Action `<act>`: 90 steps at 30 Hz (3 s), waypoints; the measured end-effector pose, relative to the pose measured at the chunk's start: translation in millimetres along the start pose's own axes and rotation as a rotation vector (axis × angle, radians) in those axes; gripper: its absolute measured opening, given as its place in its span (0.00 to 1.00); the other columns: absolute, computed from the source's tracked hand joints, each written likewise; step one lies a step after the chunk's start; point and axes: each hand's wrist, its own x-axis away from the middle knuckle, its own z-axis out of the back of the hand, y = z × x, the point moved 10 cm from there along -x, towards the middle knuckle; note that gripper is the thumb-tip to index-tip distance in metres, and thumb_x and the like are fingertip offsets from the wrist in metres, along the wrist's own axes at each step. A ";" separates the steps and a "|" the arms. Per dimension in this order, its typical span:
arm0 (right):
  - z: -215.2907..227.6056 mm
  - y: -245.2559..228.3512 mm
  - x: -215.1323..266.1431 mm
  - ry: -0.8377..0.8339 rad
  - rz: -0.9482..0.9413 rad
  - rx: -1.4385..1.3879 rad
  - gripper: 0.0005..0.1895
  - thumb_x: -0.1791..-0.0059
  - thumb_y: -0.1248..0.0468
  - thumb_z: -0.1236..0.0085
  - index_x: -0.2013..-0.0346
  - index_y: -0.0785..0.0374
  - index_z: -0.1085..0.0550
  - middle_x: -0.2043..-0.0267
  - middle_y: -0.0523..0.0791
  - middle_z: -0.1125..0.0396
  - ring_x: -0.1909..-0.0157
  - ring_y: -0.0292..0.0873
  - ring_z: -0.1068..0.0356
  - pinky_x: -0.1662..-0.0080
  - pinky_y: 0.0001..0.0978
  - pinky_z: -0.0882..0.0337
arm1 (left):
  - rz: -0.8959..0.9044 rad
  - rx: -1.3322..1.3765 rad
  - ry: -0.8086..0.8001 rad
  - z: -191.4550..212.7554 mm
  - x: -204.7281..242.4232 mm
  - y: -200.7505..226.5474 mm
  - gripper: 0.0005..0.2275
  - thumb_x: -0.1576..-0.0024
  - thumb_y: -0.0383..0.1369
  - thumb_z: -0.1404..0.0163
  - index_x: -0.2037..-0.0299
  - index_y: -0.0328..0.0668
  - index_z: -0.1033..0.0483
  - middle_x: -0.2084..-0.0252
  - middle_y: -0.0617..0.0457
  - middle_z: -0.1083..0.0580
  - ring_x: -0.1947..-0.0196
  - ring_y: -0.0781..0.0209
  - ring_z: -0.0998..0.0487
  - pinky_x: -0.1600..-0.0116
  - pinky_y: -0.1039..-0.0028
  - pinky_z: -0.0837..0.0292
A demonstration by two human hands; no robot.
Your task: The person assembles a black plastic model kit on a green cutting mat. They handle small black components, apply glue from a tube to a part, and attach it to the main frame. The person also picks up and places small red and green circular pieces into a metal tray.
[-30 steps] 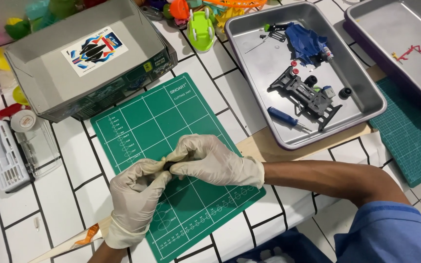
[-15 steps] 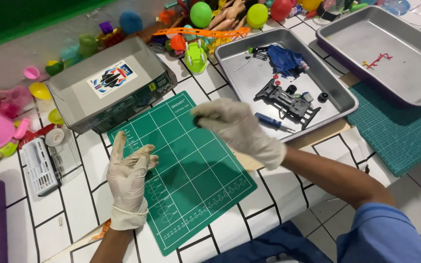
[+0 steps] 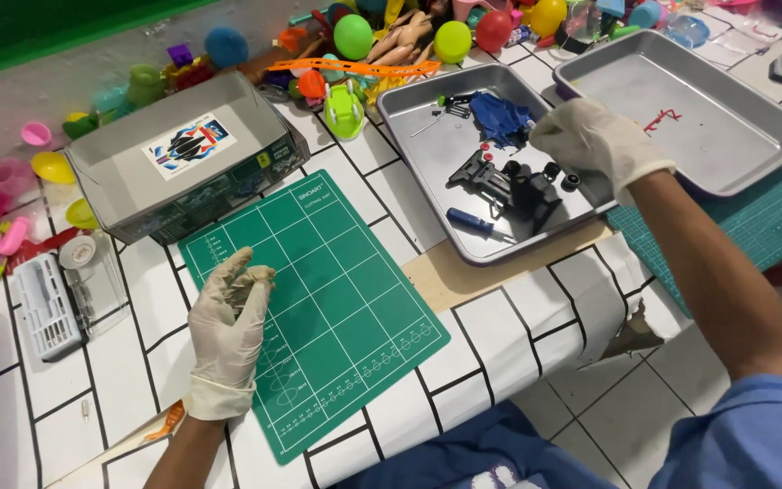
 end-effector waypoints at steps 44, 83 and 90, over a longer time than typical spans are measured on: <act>-20.8 5.2 -13.9 -0.405 0.564 -0.805 0.34 0.53 0.54 0.43 0.35 0.65 0.34 0.37 0.50 0.32 0.35 0.45 0.32 0.38 0.35 0.30 | -0.718 -0.811 -0.718 -421.7 -97.2 7.6 0.34 0.45 0.31 0.41 0.29 0.49 0.45 0.31 0.44 0.36 0.33 0.41 0.34 0.34 0.52 0.35; 9.6 6.2 76.3 -0.060 0.057 -0.727 0.12 0.50 0.69 0.38 0.51 0.62 0.23 0.63 0.47 0.26 0.68 0.37 0.30 0.70 0.22 0.32 | -0.706 -1.166 -0.595 -275.6 28.3 83.3 0.13 0.32 0.50 0.57 0.57 0.57 0.25 0.65 0.60 0.31 0.67 0.60 0.27 0.66 0.70 0.33; 22.5 36.5 89.7 0.054 0.233 -1.023 0.14 0.50 0.67 0.38 0.50 0.63 0.24 0.57 0.45 0.26 0.59 0.38 0.25 0.54 0.24 0.22 | -0.250 -0.969 -0.941 -420.5 -28.2 -21.0 0.07 0.46 0.21 0.53 0.62 0.37 0.23 0.65 0.47 0.24 0.64 0.46 0.22 0.59 0.60 0.25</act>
